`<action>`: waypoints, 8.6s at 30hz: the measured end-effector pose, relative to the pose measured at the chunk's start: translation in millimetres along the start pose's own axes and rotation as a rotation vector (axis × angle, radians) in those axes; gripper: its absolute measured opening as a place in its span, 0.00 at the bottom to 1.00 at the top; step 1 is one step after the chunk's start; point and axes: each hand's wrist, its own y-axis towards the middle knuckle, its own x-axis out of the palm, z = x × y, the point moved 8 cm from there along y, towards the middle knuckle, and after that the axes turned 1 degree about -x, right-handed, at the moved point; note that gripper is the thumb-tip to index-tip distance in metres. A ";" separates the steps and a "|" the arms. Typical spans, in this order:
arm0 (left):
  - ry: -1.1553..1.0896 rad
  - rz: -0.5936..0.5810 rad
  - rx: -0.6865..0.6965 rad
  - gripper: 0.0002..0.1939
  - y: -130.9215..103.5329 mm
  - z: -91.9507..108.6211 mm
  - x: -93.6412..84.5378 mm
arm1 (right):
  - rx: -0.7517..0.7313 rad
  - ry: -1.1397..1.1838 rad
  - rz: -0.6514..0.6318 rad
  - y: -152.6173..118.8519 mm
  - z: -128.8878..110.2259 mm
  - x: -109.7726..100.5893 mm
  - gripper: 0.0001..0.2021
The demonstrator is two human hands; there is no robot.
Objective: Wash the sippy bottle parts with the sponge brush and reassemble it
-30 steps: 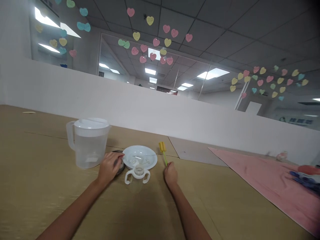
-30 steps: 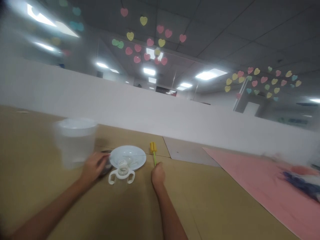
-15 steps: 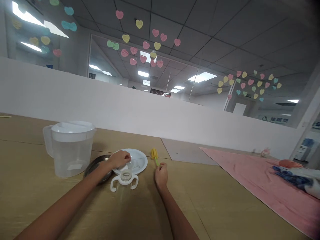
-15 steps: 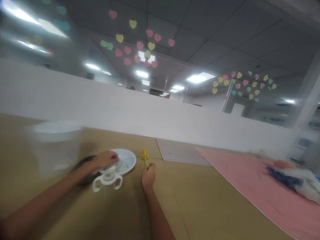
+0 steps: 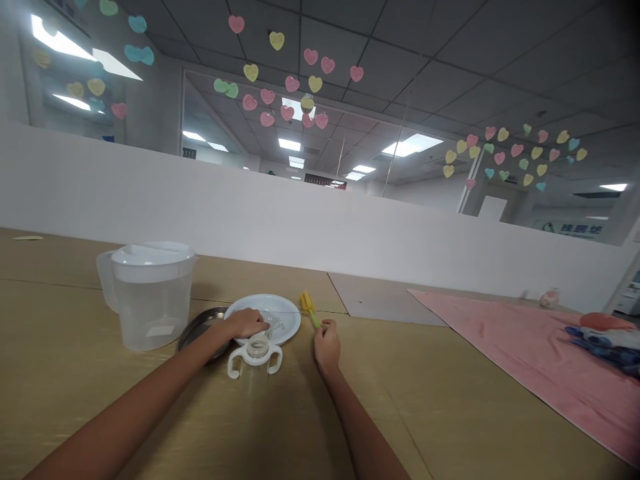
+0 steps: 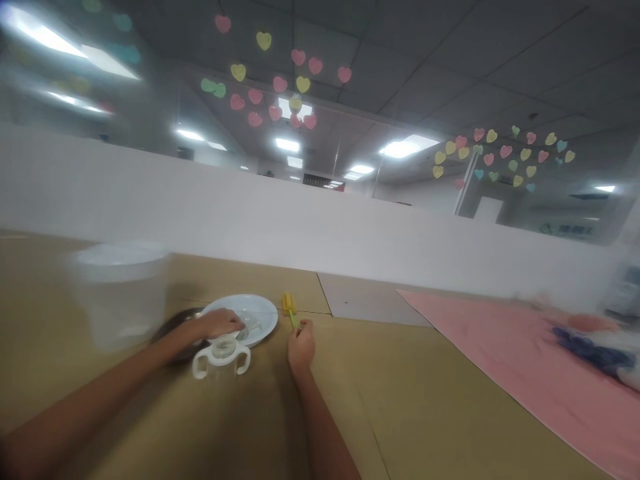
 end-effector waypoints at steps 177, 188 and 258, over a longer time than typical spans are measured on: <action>0.142 0.435 -0.405 0.14 -86.4 -94.2 -23.2 | -0.830 -0.073 0.120 -28.4 -52.8 -2.6 0.15; 0.135 0.509 -0.382 0.16 -86.0 -96.1 -24.3 | -0.822 -0.078 0.124 -28.2 -52.5 -2.3 0.15; -0.025 0.916 -0.046 0.16 -96.8 -93.4 -42.0 | -0.676 0.031 0.072 -16.5 -35.9 4.3 0.17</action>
